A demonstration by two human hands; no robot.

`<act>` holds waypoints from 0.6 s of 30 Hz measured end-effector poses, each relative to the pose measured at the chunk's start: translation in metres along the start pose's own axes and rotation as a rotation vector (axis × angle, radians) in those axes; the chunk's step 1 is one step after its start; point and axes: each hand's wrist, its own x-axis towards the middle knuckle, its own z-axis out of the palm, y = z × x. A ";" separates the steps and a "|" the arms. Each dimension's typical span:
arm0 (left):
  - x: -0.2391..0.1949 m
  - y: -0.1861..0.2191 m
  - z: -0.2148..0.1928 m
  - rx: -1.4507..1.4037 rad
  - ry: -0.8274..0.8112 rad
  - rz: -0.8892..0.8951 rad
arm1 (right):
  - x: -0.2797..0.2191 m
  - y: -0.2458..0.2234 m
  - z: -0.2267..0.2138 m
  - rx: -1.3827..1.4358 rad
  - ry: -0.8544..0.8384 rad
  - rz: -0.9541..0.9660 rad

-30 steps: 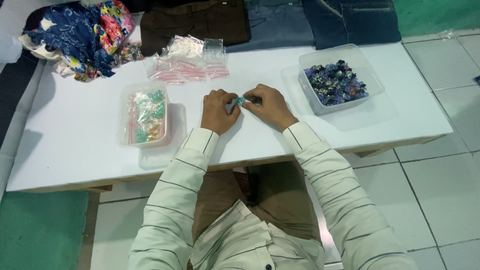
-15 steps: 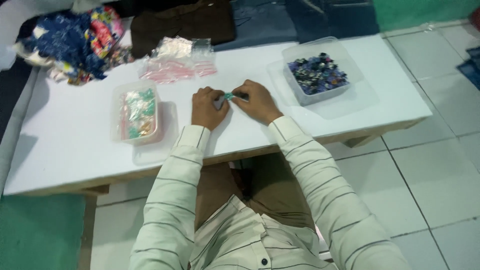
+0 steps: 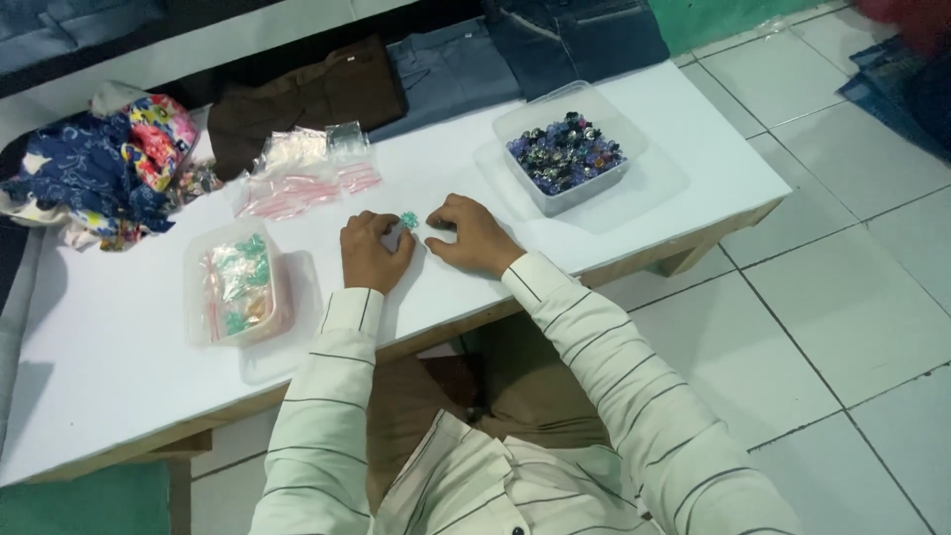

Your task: Sorting small green buttons from a container of mixed colors and placing them into a separate container for packing.

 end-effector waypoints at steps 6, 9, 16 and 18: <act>-0.002 -0.001 0.002 0.019 0.034 0.039 | 0.000 0.009 0.006 0.010 0.033 -0.017; -0.001 -0.004 0.004 0.011 0.040 0.052 | 0.001 0.005 0.004 0.031 0.037 -0.008; 0.003 -0.003 0.002 0.037 0.064 0.081 | 0.004 0.003 -0.003 0.053 0.038 -0.037; -0.001 -0.003 0.003 0.048 0.008 0.043 | 0.002 0.006 0.001 0.072 0.006 0.004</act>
